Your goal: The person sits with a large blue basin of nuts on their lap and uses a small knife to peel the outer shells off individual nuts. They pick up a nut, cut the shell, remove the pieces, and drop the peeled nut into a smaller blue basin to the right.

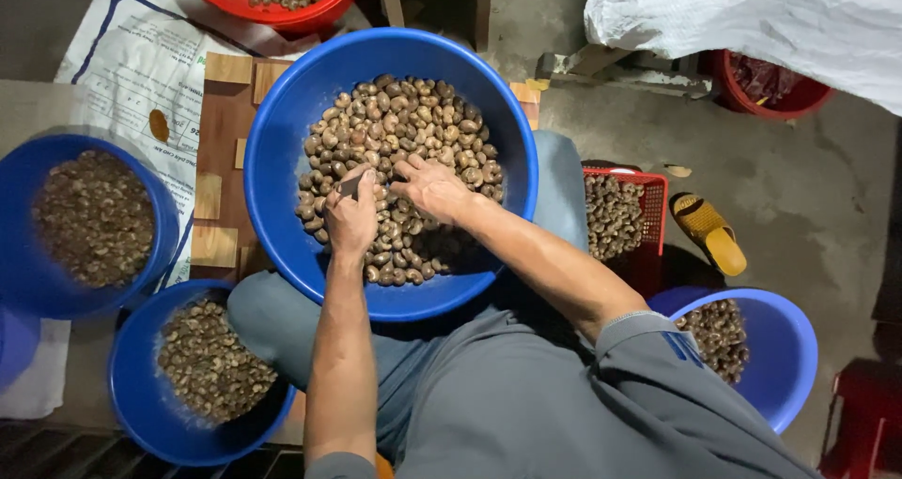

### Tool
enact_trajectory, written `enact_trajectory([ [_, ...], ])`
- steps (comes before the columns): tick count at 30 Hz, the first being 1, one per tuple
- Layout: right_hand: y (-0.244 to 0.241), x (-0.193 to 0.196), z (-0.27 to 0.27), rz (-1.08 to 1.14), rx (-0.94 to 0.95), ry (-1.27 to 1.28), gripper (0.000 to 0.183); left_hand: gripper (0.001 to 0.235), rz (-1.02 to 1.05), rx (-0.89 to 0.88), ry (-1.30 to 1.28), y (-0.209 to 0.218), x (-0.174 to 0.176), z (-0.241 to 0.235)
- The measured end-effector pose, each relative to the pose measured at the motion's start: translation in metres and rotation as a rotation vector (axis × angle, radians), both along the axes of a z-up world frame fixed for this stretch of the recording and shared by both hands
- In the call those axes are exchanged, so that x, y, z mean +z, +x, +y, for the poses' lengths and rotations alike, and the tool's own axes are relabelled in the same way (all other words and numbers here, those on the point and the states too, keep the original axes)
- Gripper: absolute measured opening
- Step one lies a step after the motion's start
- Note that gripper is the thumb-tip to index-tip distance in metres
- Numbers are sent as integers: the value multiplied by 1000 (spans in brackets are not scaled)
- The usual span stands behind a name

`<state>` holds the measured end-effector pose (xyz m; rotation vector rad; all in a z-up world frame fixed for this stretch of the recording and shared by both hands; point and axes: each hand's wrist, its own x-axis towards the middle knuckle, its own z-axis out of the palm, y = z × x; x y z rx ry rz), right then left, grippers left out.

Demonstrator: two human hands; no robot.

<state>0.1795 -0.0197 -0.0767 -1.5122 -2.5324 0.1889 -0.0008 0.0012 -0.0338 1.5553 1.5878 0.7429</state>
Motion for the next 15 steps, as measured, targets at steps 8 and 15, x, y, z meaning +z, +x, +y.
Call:
enact_trajectory([
  [8,-2,-3,7,257,-66,-24,32,31,-7,41,73,-2,16,-5],
  [15,-13,-3,20,1626,-468,-807,28,24,-344,-37,325,0,7,5],
])
